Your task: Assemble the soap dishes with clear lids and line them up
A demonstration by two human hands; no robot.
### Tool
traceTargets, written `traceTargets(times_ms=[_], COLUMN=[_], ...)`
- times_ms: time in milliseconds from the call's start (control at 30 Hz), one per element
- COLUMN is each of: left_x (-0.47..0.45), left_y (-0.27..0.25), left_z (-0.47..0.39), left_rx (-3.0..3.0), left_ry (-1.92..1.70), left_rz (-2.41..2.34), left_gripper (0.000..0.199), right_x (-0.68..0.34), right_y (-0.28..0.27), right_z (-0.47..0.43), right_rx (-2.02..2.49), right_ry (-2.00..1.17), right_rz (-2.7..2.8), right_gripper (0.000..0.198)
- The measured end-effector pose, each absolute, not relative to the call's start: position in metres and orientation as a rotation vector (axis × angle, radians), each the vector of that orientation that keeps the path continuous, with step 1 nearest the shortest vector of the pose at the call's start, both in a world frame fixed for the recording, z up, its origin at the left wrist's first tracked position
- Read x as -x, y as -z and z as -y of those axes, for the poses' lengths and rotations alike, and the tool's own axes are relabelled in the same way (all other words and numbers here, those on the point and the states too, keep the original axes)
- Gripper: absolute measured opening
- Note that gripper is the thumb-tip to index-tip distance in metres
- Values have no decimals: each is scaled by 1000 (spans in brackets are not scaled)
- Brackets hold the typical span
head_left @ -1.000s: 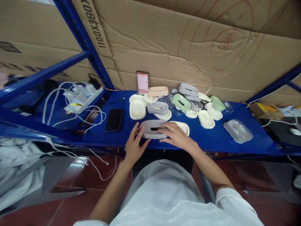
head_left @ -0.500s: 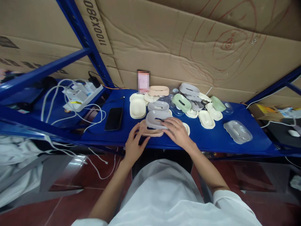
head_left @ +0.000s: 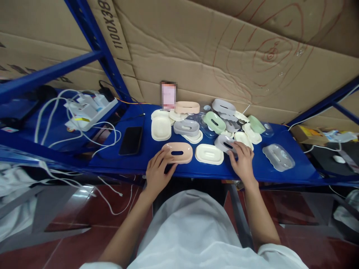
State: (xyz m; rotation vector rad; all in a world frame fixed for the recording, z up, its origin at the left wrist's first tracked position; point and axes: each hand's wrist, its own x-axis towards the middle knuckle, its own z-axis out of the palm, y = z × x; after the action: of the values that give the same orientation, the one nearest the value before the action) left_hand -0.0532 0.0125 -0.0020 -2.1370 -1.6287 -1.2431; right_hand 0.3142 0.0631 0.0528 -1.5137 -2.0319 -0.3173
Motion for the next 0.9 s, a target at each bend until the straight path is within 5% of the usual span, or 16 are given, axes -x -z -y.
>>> traceTargets(times_ms=[200, 500, 900], left_x=[54, 55, 54], left_y=[0, 0, 1], left_z=[-13, -12, -12], left_rx=[2187, 2200, 2203], left_ry=[1258, 1226, 1246], left_rz=[1619, 1620, 1650], left_gripper=[18, 21, 22], right_x=[-248, -203, -218], right_y=[-78, -72, -70], right_z=[-120, -160, -179], right_rx=[1534, 1864, 1640], right_ry=[166, 365, 341], right_rz=[2445, 2326, 2305], right_gripper=[43, 56, 35])
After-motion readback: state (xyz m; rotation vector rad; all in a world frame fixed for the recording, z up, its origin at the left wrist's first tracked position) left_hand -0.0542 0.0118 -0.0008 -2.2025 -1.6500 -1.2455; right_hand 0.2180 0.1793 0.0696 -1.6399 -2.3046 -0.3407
